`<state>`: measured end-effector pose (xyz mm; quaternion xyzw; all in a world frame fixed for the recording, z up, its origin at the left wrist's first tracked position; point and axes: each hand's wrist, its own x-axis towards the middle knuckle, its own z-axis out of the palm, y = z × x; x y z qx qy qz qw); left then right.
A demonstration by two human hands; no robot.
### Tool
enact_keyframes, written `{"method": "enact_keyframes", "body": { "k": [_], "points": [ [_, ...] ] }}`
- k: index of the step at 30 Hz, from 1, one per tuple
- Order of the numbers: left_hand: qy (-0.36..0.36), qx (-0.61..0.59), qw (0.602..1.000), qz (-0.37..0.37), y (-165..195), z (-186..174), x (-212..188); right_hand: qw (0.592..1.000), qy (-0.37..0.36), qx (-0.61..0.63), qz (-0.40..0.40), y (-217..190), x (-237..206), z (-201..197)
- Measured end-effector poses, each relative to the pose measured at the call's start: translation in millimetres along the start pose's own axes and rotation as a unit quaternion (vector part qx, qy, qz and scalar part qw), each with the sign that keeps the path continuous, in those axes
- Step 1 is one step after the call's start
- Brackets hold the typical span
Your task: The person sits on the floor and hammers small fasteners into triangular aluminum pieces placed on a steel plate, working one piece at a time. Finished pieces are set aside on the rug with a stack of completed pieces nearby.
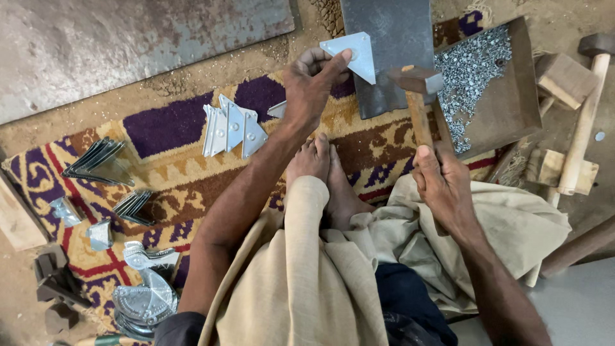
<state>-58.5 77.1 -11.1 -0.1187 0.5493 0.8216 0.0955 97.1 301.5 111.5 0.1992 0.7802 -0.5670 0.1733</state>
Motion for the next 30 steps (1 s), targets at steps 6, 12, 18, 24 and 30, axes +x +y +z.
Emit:
{"method": "enact_keyframes", "body": {
  "k": [6, 12, 18, 24, 30],
  "points": [
    [0.02, 0.02, 0.999, 0.026, -3, 2, -1, 0.977, 0.014, -0.089, -0.192, -16, 2, 6],
    [0.014, 0.029, 0.997, 0.072, -5, 0, -1, 0.983, 0.012, -0.18, -0.008, -35, -1, 12],
    [0.007, 0.023, 0.997, 0.067, -5, 0, -1, 0.957, 0.014, -0.256, -0.136, -33, -1, 15],
    [0.009, 0.04, 0.997, 0.057, -3, 1, -2, 0.989, 0.045, -0.107, -0.095, -14, 5, 12],
    [0.021, 0.081, 0.996, 0.038, 6, 1, -4, 0.989, -0.013, -0.148, -0.007, -16, 8, 14]
  ]
}}
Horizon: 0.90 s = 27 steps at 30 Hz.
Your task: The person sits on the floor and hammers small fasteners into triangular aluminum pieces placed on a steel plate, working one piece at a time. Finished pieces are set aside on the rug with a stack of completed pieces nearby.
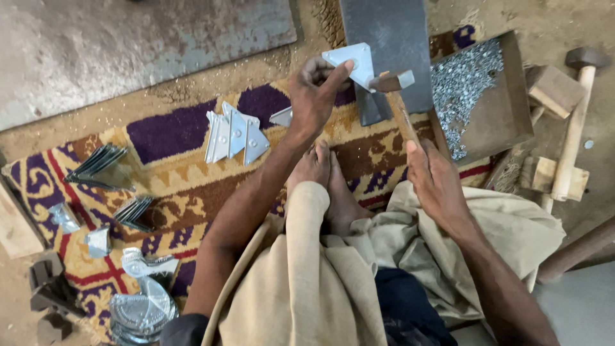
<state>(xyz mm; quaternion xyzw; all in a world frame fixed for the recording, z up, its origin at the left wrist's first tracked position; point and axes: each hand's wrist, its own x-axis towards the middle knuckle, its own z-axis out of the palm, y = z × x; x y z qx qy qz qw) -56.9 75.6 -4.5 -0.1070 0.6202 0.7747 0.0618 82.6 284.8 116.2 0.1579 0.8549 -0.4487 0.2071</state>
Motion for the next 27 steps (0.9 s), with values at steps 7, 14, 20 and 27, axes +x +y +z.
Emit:
{"method": "enact_keyframes", "body": {
  "k": [7, 14, 20, 27],
  "points": [
    [-0.006, -0.017, 1.0, 0.019, -1, 2, 0, 0.998, 0.033, -0.009, -0.058, -7, -1, -2],
    [-0.006, -0.029, 0.999, 0.032, 0, 3, -3, 0.992, 0.076, -0.063, -0.084, -16, -6, -2],
    [0.006, -0.031, 0.999, 0.025, -3, 4, -3, 0.986, 0.11, -0.09, -0.091, -3, -5, -6],
    [0.027, -0.018, 0.999, 0.017, -4, 9, 0, 0.999, 0.034, 0.001, 0.029, -11, 5, -1]
  ]
}}
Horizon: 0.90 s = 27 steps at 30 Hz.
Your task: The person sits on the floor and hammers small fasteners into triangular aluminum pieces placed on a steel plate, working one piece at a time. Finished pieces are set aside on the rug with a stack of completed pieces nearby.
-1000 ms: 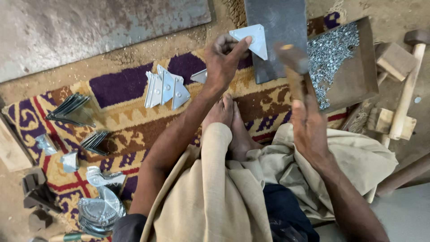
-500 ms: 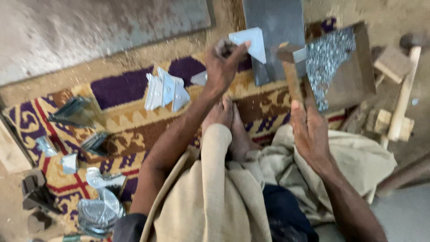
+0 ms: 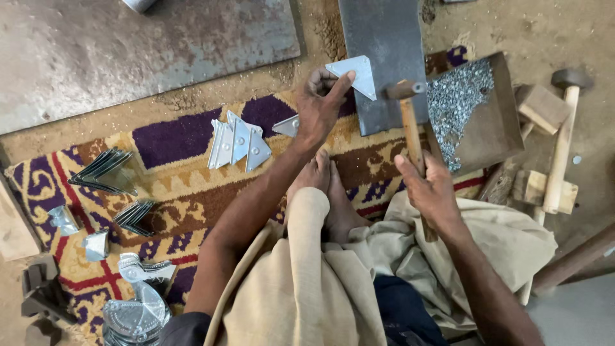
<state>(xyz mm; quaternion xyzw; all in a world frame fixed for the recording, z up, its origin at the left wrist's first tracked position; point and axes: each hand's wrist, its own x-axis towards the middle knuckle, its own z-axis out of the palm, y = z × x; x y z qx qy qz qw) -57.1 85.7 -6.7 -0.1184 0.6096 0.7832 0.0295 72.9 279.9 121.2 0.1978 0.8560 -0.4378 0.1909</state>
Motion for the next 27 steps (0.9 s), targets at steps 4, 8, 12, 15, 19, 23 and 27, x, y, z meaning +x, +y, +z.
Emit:
{"method": "enact_keyframes", "body": {
  "k": [4, 8, 12, 15, 19, 23, 27],
  "points": [
    [-0.002, 0.022, 1.0, -0.019, 2, -1, 2, 0.984, 0.008, 0.157, -0.085, -14, -27, -25],
    [0.001, 0.021, 1.0, -0.016, 0, 0, 1, 0.892, 0.08, 0.243, -0.373, 6, -13, -31],
    [-0.002, 0.002, 1.0, -0.015, 5, 0, -2, 0.953, 0.016, -0.115, -0.282, 50, 19, -21],
    [-0.014, 0.003, 0.999, 0.033, 10, -3, -3, 0.992, 0.0, -0.077, -0.103, 67, 19, -3],
    [-0.019, -0.056, 0.998, -0.018, 18, -6, -6, 0.991, -0.038, 0.123, 0.029, 53, 7, 14],
    [-0.016, -0.159, 0.986, -0.05, 31, -31, -20, 0.982, -0.053, 0.14, 0.114, 33, 12, 14],
    [0.012, 0.043, 0.999, -0.028, 45, -85, -51, 0.987, -0.049, 0.124, 0.093, 50, 3, -4]
  ]
}}
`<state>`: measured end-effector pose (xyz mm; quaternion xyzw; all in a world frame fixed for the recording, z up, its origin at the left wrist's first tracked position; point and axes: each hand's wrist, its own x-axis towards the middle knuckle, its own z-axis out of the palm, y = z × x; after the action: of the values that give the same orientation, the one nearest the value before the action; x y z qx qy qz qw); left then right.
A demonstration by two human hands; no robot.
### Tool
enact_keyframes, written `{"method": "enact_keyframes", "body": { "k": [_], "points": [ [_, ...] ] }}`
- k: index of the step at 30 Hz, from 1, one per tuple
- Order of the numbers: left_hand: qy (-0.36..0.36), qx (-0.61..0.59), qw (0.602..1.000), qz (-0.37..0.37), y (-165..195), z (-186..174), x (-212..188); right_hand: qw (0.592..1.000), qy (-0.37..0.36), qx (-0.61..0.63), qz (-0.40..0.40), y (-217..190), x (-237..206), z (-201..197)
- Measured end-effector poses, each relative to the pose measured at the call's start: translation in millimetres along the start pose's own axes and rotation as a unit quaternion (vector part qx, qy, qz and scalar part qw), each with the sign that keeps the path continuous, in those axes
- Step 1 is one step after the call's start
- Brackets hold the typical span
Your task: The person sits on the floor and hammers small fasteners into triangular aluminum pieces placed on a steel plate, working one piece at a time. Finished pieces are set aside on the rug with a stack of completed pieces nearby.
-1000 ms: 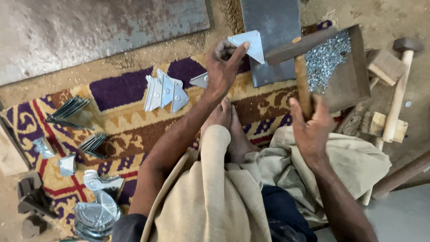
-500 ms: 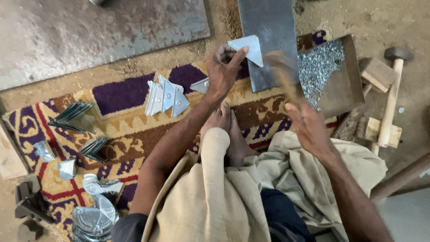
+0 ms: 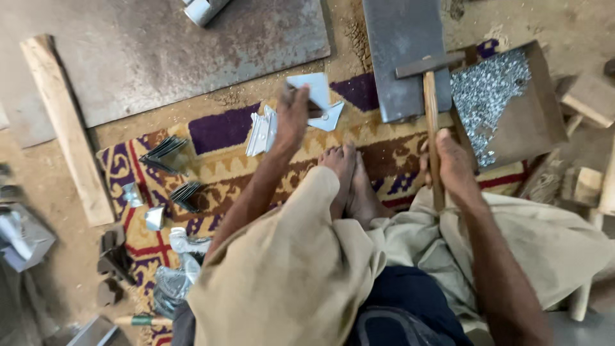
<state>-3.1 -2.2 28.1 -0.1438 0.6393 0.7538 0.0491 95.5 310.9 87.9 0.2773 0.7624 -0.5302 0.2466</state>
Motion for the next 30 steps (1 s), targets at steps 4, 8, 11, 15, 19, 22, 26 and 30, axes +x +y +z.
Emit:
{"method": "enact_keyframes", "body": {
  "k": [4, 8, 11, 15, 19, 22, 26, 30],
  "points": [
    [0.036, 0.046, 0.998, 0.016, 4, -47, -41, 0.993, 0.018, 0.06, -0.098, 40, 1, -41],
    [0.056, 0.076, 0.995, -0.011, 13, -72, -74, 0.98, 0.076, 0.143, -0.118, 83, 15, -73],
    [-0.007, 0.261, 0.964, 0.049, 19, -72, -93, 0.915, 0.237, -0.087, -0.314, 96, 18, -88],
    [0.121, 0.519, 0.811, 0.242, 21, -46, -103, 0.88, 0.297, -0.133, -0.346, 91, 21, -102],
    [0.029, 0.503, 0.818, 0.278, 21, -6, -92, 0.84, 0.305, -0.267, -0.36, 83, 33, -103],
    [-0.044, 0.538, 0.79, 0.291, 17, 17, -73, 0.868, 0.267, -0.304, -0.288, 79, 46, -96],
    [-0.081, 0.559, 0.776, 0.28, 4, 25, -38, 0.871, 0.292, -0.279, -0.279, 72, 59, -92],
    [-0.139, 0.524, 0.813, 0.212, -16, 9, -2, 0.857, 0.307, -0.279, -0.306, 73, 64, -95]
  ]
}}
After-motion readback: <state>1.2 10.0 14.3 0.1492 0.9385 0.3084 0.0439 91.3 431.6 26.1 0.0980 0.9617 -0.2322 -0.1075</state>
